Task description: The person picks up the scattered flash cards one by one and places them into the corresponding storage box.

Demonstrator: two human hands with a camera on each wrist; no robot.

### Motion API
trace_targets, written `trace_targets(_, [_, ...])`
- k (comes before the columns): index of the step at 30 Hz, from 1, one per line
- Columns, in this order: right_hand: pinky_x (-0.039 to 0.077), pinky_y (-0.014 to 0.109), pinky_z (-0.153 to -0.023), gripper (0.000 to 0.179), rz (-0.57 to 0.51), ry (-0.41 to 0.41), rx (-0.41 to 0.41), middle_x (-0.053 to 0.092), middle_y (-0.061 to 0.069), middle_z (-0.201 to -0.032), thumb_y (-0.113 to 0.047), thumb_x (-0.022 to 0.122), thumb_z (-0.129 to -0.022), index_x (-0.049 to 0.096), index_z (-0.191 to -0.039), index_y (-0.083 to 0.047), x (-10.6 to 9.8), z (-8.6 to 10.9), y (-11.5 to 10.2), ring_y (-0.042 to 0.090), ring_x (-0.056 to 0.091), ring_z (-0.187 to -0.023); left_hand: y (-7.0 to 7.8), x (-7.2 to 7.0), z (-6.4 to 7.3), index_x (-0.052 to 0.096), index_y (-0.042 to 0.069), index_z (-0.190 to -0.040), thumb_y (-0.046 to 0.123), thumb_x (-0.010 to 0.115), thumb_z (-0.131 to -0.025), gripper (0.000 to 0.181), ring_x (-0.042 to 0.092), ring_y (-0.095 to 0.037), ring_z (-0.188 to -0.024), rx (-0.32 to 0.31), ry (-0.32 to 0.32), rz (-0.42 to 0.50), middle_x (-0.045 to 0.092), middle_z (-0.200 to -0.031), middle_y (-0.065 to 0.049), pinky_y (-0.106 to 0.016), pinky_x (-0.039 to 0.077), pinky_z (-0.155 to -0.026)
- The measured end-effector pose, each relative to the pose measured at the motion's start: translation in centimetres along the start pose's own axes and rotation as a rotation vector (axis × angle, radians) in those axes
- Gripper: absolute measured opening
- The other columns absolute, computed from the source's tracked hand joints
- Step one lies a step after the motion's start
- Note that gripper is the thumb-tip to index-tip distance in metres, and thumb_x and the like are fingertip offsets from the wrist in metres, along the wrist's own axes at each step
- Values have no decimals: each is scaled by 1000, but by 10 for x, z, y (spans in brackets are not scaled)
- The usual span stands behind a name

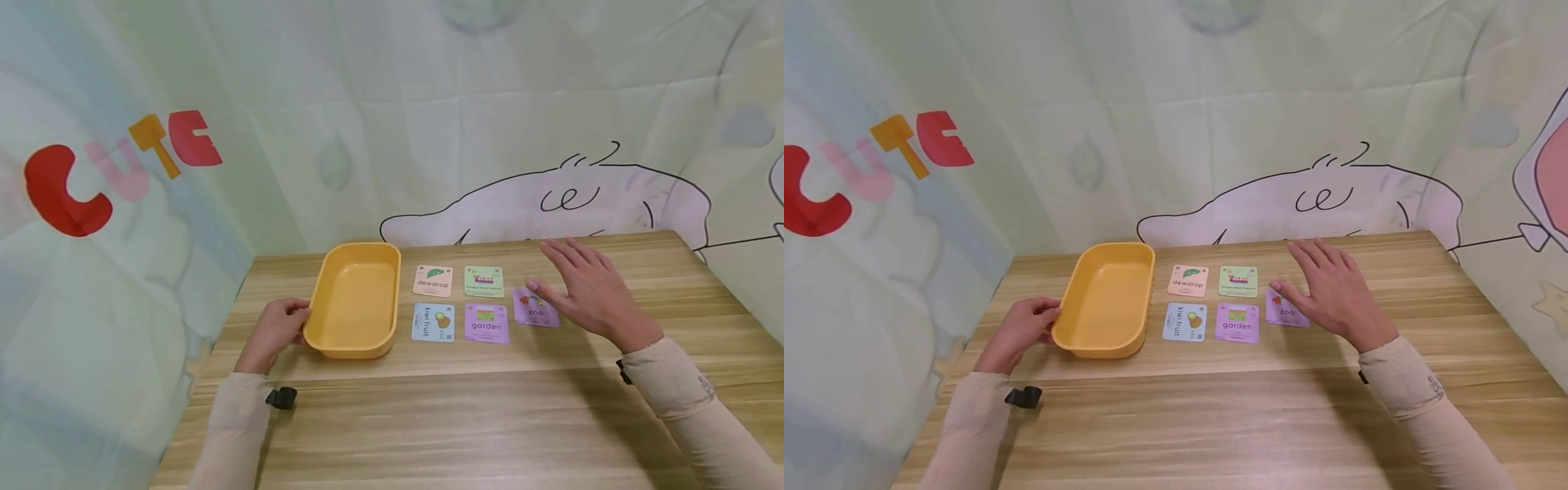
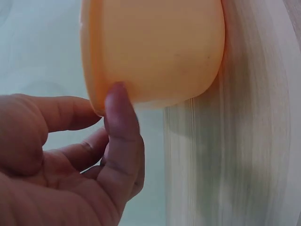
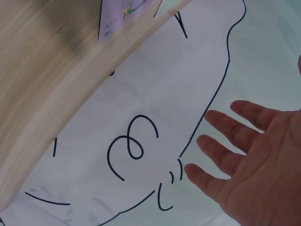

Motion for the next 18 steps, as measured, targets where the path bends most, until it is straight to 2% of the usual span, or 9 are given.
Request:
trace_targets(7, [23,65,-116,77,-7,-10,8,41,17,-157,-58,53,-99,40,-154,-5,4,-1,3,43,29,-147,-2,-1,-2,55,-5,-138,16,50,-107,38,62,-17,-76,-28,-3,21,62,-120,-22,-32,60,-69])
trace_targets(18, [27,69,-112,75,-24,-38,18,48,24,-149,-58,52,-100,44,-150,-2,10,-3,8,47,34,-143,-1,-1,-1,52,-8,-137,15,52,-106,39,63,-15,-74,-34,-27,71,62,-118,-21,-32,61,-66])
Point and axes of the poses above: each hand's wrist, its own z-axis away from the middle knuckle, its own x-axis out of the palm, y = z × x, the point moved 8 cm from there along -z, towards the middle knuckle
